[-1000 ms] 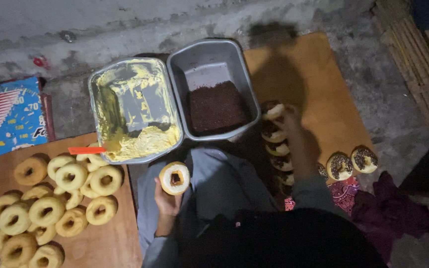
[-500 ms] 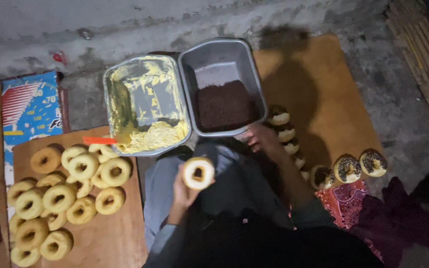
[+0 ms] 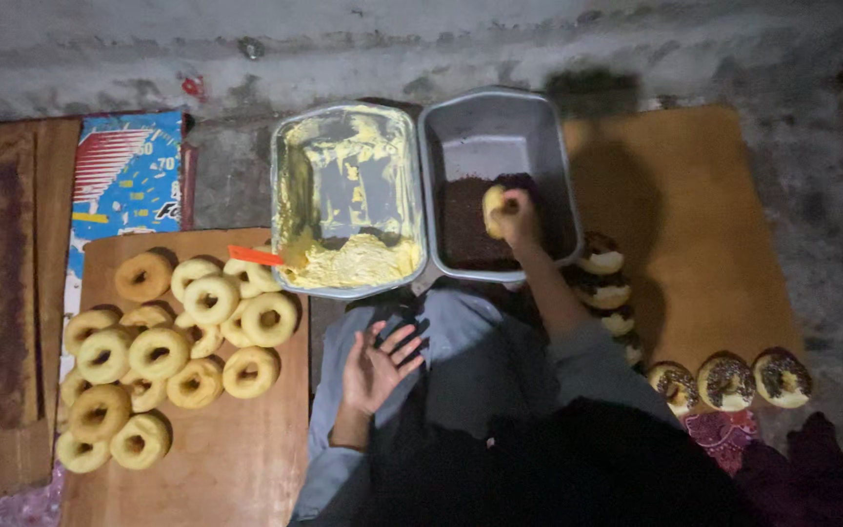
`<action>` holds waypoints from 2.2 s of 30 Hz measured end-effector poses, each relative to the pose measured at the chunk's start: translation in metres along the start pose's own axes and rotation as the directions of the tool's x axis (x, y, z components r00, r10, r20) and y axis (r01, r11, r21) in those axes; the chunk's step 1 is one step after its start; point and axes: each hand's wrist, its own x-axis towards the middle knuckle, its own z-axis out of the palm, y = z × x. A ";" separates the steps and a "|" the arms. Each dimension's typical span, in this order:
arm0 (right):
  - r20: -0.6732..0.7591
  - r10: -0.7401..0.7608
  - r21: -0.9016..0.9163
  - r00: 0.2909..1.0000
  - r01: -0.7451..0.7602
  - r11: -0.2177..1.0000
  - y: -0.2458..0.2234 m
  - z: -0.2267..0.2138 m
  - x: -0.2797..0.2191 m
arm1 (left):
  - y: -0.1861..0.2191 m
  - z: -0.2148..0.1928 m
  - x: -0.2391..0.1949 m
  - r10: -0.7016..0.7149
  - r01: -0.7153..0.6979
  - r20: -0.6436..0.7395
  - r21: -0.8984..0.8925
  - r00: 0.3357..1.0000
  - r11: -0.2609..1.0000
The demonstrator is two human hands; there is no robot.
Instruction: The person picks up plain donuts, dips them into a yellow paste, then into a dark granular topping, and places them on a board. The process is repeated for multiple donuts.
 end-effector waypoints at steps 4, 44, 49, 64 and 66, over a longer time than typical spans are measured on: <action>0.338 0.069 -0.098 0.939 -0.038 0.995 -0.018 0.018 -0.010 | -0.002 0.001 0.010 -0.016 0.016 -0.010 0.011 1.000 1.000; 0.008 0.274 -0.079 0.962 -0.273 0.959 0.093 -0.184 -0.062 | 0.004 0.014 0.014 -0.018 0.018 0.000 0.084 1.000 0.996; -0.072 0.192 -0.035 0.979 -0.195 0.980 0.083 -0.159 -0.066 | 0.003 0.010 0.011 -0.005 0.004 0.010 0.066 1.000 0.998; -0.150 0.157 -0.113 0.976 -0.175 0.978 0.042 -0.174 -0.129 | 0.004 -0.001 0.009 0.006 -0.008 0.040 0.051 0.999 0.999; -0.121 0.197 -0.298 0.973 -0.225 0.928 0.032 -0.180 -0.126 | 0.002 -0.004 0.005 0.011 -0.012 0.012 0.061 1.000 0.998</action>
